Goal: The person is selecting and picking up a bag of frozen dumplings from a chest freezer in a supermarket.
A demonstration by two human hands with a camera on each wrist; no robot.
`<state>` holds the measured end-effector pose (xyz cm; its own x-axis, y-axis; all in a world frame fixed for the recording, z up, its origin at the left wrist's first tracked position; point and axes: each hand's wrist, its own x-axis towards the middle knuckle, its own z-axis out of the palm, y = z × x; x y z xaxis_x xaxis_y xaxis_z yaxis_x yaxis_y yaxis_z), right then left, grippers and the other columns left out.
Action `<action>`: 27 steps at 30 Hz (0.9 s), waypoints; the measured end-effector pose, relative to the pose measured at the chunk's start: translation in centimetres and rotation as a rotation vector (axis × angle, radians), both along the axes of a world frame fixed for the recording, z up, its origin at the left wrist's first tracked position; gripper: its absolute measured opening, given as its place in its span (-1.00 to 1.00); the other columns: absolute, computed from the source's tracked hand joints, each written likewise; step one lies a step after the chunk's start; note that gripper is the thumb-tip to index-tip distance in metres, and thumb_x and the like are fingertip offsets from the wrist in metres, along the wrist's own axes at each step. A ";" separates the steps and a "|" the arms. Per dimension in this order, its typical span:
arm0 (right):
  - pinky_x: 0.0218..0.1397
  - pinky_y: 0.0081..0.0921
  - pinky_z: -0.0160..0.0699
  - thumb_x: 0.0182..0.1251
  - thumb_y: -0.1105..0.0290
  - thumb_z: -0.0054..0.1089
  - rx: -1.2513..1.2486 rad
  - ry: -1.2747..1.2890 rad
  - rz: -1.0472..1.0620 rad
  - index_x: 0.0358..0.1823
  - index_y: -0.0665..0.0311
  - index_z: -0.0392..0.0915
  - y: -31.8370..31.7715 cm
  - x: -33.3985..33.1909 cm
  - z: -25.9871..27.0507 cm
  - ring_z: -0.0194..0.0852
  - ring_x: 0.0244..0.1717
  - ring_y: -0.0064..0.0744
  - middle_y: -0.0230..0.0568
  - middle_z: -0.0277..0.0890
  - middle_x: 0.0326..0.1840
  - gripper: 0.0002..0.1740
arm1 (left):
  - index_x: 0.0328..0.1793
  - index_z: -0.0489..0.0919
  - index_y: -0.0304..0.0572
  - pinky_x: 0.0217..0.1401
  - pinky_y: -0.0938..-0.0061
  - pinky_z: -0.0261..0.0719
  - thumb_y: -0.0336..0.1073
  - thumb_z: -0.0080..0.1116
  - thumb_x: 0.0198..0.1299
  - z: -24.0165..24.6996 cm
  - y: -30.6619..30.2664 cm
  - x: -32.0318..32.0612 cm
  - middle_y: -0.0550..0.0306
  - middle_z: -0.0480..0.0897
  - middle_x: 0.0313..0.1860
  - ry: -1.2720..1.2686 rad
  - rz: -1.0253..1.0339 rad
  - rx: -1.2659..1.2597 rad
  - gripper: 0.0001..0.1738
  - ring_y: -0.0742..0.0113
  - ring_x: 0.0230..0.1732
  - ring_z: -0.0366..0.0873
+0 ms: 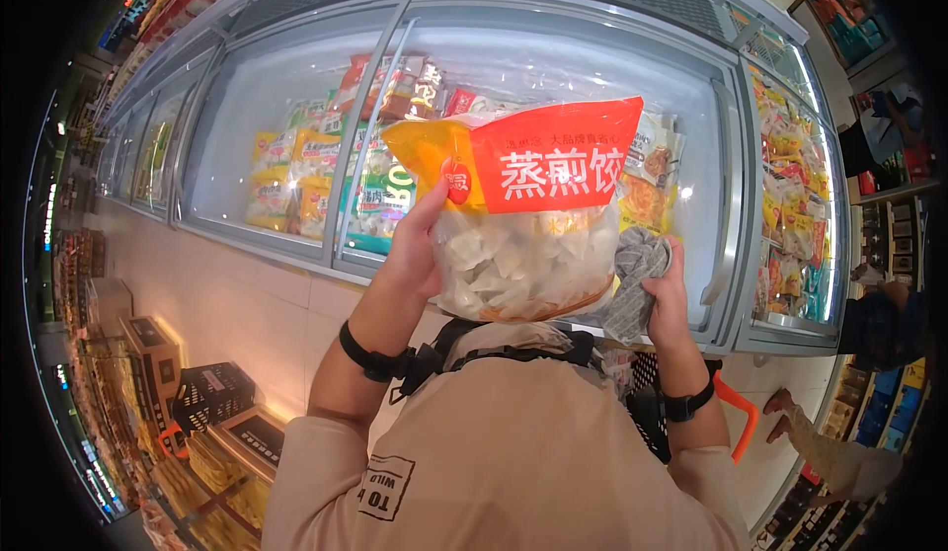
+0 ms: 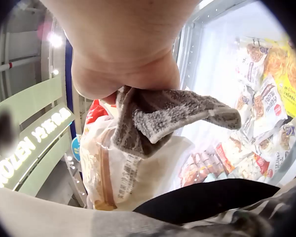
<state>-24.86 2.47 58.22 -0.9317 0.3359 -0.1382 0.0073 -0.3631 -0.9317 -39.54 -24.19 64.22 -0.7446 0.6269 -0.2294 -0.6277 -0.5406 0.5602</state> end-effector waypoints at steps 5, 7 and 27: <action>0.41 -0.41 0.23 0.40 0.52 -0.03 -0.065 0.136 0.098 0.41 0.39 0.16 -2.0 -1.8 3.0 0.32 0.30 -0.40 -0.13 0.38 0.28 -0.44 | 0.56 0.13 -0.17 0.46 0.11 0.37 -0.07 -0.15 0.49 -0.1 -0.9 0.5 -0.05 0.39 0.44 0.013 -0.009 0.006 -0.38 0.06 0.41 0.40; 0.43 -0.41 0.20 0.49 0.47 -0.04 -0.010 0.172 0.173 0.46 0.41 0.15 -2.5 -2.2 2.8 0.28 0.35 -0.41 -0.12 0.34 0.36 -0.45 | 0.57 0.12 -0.17 0.46 0.10 0.37 -0.07 -0.15 0.49 -0.1 -1.0 0.7 -0.06 0.39 0.44 0.022 0.013 0.013 -0.38 0.05 0.41 0.40; 0.38 -0.44 0.30 0.57 0.36 -0.16 -0.108 -0.114 0.425 0.39 0.44 0.29 -2.3 -1.1 -0.8 0.38 0.28 -0.46 -0.17 0.47 0.29 -0.54 | 0.56 0.14 -0.17 0.47 0.06 0.35 -0.07 -0.17 0.48 -0.1 -1.6 0.5 -0.09 0.39 0.44 0.049 0.054 0.099 -0.38 0.01 0.41 0.39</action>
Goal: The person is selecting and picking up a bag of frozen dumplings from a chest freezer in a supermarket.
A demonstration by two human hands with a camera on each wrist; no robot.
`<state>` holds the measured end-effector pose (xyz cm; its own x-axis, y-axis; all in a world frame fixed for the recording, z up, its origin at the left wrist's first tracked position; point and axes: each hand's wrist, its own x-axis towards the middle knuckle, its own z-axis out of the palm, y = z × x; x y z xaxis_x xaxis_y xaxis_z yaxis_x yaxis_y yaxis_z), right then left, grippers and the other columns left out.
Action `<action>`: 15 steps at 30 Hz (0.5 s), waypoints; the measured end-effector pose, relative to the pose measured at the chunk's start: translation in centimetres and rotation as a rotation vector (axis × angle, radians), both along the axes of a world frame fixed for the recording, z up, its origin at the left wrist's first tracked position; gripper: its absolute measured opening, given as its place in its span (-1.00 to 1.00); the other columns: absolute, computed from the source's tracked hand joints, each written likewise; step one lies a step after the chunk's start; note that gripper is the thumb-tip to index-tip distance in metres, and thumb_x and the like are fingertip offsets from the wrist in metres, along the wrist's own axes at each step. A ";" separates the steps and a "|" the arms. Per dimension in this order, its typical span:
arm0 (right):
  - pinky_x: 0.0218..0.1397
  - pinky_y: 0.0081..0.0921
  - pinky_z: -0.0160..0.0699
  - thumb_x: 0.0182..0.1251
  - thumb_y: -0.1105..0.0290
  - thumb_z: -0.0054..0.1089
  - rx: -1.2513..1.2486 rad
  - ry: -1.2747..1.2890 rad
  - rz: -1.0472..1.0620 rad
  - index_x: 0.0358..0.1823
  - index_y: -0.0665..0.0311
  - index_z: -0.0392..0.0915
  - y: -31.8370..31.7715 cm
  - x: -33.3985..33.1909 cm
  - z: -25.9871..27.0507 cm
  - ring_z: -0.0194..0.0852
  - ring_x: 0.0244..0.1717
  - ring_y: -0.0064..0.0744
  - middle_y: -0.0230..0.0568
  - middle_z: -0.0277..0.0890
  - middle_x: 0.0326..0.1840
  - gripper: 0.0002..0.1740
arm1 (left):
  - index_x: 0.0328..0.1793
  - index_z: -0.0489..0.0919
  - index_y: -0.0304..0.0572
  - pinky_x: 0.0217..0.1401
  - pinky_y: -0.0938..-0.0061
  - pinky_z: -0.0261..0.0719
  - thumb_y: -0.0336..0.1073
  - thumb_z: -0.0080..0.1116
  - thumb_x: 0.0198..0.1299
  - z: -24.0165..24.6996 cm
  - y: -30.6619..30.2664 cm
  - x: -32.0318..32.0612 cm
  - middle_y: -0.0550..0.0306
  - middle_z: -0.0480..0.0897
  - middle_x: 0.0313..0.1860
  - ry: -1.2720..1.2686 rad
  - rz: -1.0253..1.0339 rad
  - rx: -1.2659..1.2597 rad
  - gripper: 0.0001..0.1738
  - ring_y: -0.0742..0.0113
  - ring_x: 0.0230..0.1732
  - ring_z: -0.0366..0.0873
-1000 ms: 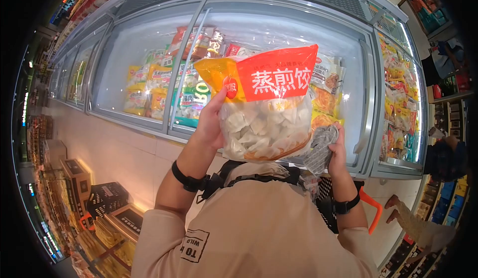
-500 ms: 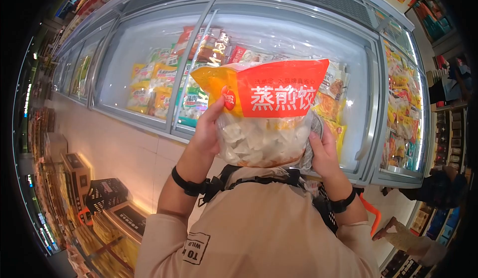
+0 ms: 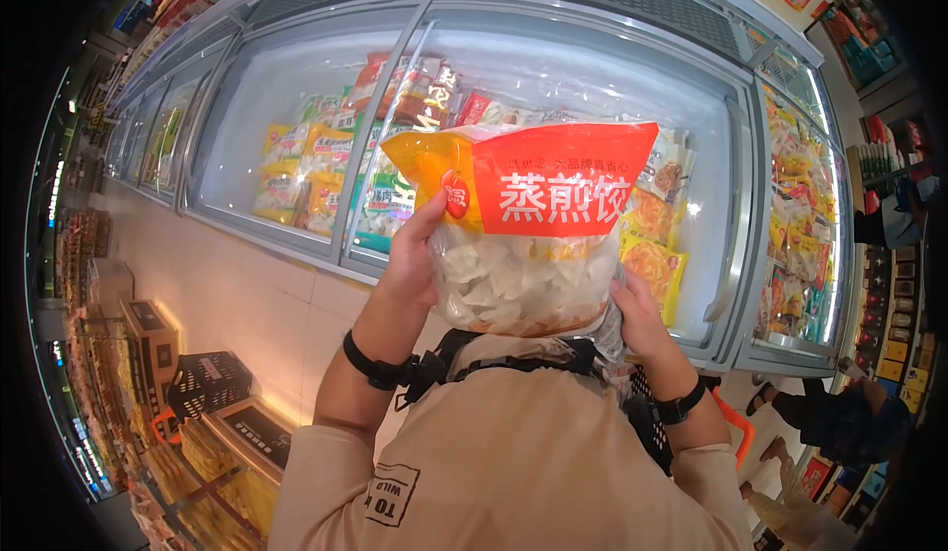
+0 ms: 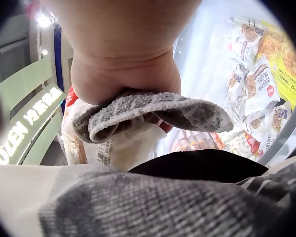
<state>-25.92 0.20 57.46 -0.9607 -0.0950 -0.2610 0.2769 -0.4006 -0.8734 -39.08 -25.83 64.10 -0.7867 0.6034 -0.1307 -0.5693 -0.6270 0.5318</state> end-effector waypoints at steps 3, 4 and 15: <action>0.38 -0.43 0.35 0.58 0.30 -0.16 -0.106 -0.076 -0.035 0.39 0.43 0.29 0.4 0.2 -0.8 0.41 0.29 -0.42 -0.13 0.46 0.30 -0.52 | 0.55 0.16 -0.18 0.46 0.05 0.36 -0.07 -0.18 0.48 0.1 0.2 0.0 -0.08 0.40 0.43 0.001 0.024 0.010 -0.39 0.01 0.39 0.41; 0.37 -0.43 0.37 0.59 0.27 -0.15 -0.132 -0.092 -0.051 0.40 0.42 0.29 0.5 0.2 -1.1 0.42 0.29 -0.40 -0.12 0.46 0.30 -0.51 | 0.55 0.16 -0.19 0.46 0.05 0.36 -0.08 -0.19 0.48 0.2 0.2 -0.1 -0.08 0.41 0.42 0.014 0.022 0.034 -0.39 0.01 0.38 0.42; 0.25 -0.31 0.57 0.55 0.24 -0.08 -0.655 -0.295 0.000 0.34 0.40 0.37 2.1 -2.5 -0.1 0.58 0.18 -0.23 -0.02 0.53 0.24 -0.52 | 0.42 0.34 -0.20 0.38 0.13 0.46 -0.13 -0.19 0.49 0.4 1.3 -1.1 -0.04 0.54 0.27 -0.084 0.028 0.147 -0.52 0.09 0.27 0.53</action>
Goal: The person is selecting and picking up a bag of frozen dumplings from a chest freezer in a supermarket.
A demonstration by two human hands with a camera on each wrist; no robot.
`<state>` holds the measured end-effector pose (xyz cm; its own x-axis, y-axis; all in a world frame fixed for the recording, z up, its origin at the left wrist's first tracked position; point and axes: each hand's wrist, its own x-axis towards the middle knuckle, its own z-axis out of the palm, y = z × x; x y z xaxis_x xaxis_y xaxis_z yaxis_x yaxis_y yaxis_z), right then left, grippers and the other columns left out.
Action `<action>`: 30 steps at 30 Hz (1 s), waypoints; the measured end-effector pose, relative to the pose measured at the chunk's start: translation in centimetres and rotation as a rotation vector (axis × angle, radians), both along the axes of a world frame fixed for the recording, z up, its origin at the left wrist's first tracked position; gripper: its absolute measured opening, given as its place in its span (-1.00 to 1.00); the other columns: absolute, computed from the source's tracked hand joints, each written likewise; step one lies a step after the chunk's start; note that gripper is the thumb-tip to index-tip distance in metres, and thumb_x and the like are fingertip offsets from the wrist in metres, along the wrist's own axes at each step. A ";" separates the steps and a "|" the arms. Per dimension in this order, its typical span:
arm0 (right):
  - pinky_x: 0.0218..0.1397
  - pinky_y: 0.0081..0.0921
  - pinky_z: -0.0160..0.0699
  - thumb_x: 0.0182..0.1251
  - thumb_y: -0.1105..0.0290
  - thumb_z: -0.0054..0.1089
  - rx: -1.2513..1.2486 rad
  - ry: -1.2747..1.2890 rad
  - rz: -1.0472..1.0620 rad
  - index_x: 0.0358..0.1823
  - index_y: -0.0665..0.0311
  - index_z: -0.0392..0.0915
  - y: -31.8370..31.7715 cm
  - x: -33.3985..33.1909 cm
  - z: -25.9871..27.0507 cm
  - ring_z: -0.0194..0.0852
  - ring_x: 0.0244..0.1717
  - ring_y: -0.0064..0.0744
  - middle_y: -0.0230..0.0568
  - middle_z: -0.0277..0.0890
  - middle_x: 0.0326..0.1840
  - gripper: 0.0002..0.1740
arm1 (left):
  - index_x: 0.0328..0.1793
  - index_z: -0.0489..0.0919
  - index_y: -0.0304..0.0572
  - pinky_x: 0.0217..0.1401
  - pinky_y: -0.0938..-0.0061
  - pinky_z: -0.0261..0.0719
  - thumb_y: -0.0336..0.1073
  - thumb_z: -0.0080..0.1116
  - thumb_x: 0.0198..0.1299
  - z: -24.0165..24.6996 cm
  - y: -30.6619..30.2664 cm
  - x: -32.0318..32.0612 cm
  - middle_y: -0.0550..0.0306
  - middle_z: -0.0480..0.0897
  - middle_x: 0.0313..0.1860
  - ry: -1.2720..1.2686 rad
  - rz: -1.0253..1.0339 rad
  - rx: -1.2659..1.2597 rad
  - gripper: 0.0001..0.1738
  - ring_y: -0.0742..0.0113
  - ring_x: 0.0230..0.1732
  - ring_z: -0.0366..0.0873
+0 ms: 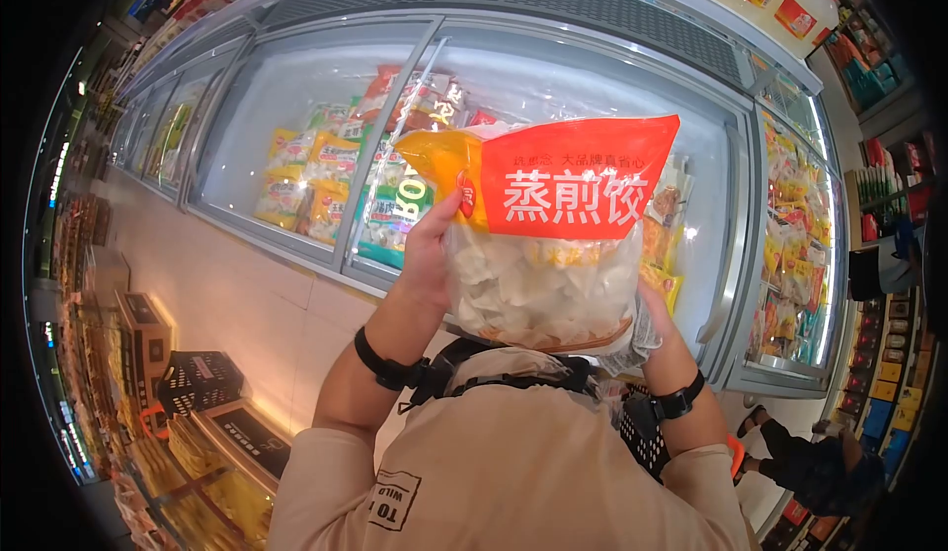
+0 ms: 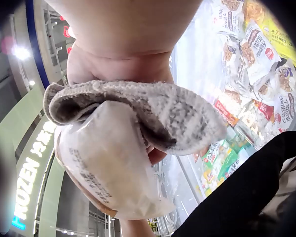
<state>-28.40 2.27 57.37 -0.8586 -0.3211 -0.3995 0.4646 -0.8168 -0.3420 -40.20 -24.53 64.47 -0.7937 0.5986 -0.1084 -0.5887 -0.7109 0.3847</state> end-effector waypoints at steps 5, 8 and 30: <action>0.24 -0.33 0.58 0.54 0.25 -0.05 0.027 -0.073 0.164 0.32 0.41 0.39 1.1 0.8 -2.7 0.60 0.15 -0.28 -0.06 0.55 0.22 -0.53 | 0.35 0.42 -0.21 0.37 0.22 0.48 -0.17 -0.15 0.49 -0.2 -0.1 0.2 0.02 0.59 0.21 -0.046 0.138 -0.160 -0.57 0.18 0.23 0.56; 0.24 -0.37 0.57 0.53 0.29 -0.02 -0.002 -0.046 0.251 0.32 0.40 0.39 0.9 0.8 -3.3 0.60 0.13 -0.33 -0.10 0.56 0.19 -0.55 | 0.35 0.42 -0.22 0.37 0.22 0.48 -0.17 -0.17 0.50 -0.3 -0.3 0.2 0.02 0.59 0.21 -0.048 0.180 -0.180 -0.57 0.17 0.22 0.56; -0.09 -0.39 0.30 0.10 0.60 0.12 2.028 1.346 -0.352 0.17 0.21 0.57 -4.7 -1.9 8.9 0.48 0.28 -0.16 -0.12 0.52 0.20 -0.47 | 0.49 0.27 -0.15 0.38 0.20 0.44 -0.09 -0.17 0.49 0.2 1.6 1.0 0.04 0.50 0.34 0.002 0.141 -0.215 -0.47 0.15 0.30 0.50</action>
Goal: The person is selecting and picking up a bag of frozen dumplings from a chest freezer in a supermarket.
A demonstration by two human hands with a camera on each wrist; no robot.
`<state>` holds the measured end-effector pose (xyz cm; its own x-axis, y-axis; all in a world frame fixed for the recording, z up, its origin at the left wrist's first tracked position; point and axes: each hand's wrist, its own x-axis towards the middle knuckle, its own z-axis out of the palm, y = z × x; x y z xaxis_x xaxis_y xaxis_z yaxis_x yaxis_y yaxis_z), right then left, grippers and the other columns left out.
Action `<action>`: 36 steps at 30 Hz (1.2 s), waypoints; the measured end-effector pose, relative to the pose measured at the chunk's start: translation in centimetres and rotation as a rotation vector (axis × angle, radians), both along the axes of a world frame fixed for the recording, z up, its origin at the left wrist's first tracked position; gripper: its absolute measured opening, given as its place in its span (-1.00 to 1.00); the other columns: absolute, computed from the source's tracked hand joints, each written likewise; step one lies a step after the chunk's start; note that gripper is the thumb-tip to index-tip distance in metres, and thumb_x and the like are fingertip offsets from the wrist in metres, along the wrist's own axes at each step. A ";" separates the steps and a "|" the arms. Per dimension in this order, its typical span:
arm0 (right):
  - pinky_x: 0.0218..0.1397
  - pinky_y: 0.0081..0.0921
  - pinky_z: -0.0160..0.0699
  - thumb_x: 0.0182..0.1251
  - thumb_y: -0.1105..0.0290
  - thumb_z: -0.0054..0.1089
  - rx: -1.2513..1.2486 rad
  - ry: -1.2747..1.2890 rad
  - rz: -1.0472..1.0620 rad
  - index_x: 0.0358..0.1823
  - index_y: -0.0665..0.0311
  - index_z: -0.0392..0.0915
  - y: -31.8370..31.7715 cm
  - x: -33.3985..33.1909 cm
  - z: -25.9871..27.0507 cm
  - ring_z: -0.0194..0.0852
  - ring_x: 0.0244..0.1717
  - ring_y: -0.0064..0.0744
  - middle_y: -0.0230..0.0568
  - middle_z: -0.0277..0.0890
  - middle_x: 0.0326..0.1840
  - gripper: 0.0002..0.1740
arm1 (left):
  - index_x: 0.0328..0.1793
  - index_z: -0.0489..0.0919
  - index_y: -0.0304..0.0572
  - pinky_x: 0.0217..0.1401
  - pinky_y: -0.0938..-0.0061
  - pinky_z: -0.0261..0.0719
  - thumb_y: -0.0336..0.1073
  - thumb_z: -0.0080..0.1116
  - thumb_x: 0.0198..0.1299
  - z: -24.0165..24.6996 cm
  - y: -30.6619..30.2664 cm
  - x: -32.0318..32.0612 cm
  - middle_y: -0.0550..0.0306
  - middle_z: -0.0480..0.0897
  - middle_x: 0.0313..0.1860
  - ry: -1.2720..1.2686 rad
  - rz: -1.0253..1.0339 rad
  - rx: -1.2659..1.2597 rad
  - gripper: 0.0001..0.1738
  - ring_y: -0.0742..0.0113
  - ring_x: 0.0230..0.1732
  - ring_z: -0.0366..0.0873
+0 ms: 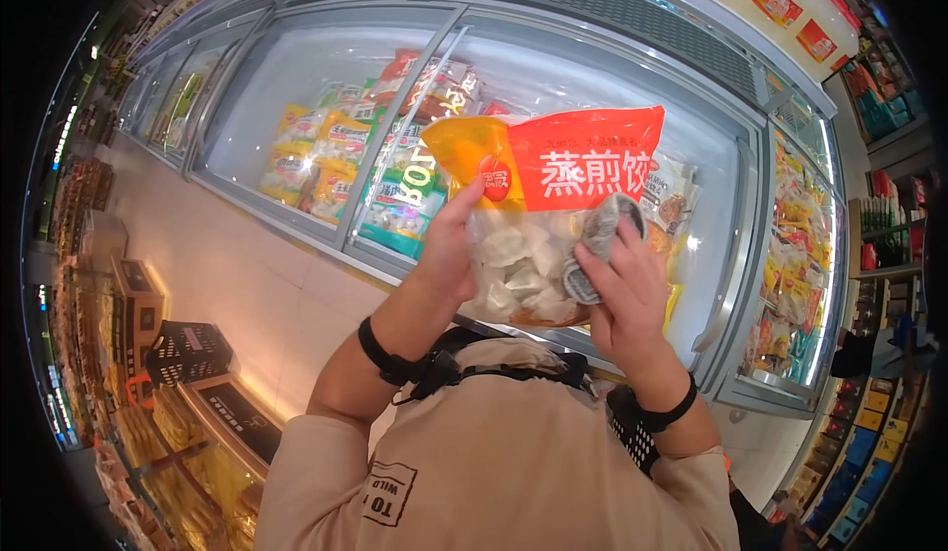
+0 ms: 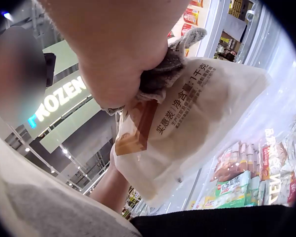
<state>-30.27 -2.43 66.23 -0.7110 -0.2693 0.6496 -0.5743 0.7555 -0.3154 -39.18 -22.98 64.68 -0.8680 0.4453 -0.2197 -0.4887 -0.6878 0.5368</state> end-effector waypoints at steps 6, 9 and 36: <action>-0.23 -0.46 0.23 0.10 0.37 0.24 0.163 0.001 0.325 -0.02 0.04 0.65 -4.0 0.7 -0.5 0.45 0.27 -0.43 -0.40 0.55 0.18 -0.65 | 0.46 0.28 -0.14 0.34 0.20 0.50 -0.07 -0.17 0.50 0.2 0.3 0.0 0.01 0.51 0.31 0.012 -0.004 0.043 -0.48 0.15 0.26 0.53; -0.22 -0.46 0.26 0.10 0.30 0.25 0.201 0.003 0.439 -0.11 0.04 0.66 -4.8 1.1 -1.6 0.45 0.23 -0.48 -0.43 0.56 0.18 -0.72 | 0.46 0.27 -0.15 0.34 0.16 0.49 -0.06 -0.20 0.50 0.2 0.4 -0.1 -0.02 0.50 0.32 0.005 -0.001 0.017 -0.48 0.10 0.27 0.52; 0.50 -0.01 0.03 0.36 0.60 -0.12 -0.314 -0.102 -0.160 0.43 0.60 0.14 -1.3 -1.1 -1.1 0.13 0.40 0.41 0.38 0.19 0.40 -0.41 | 0.46 0.30 -0.14 0.38 0.18 0.45 -0.06 -0.20 0.50 0.0 -1.4 -0.5 0.03 0.51 0.32 0.021 -0.017 -0.103 -0.48 0.15 0.30 0.51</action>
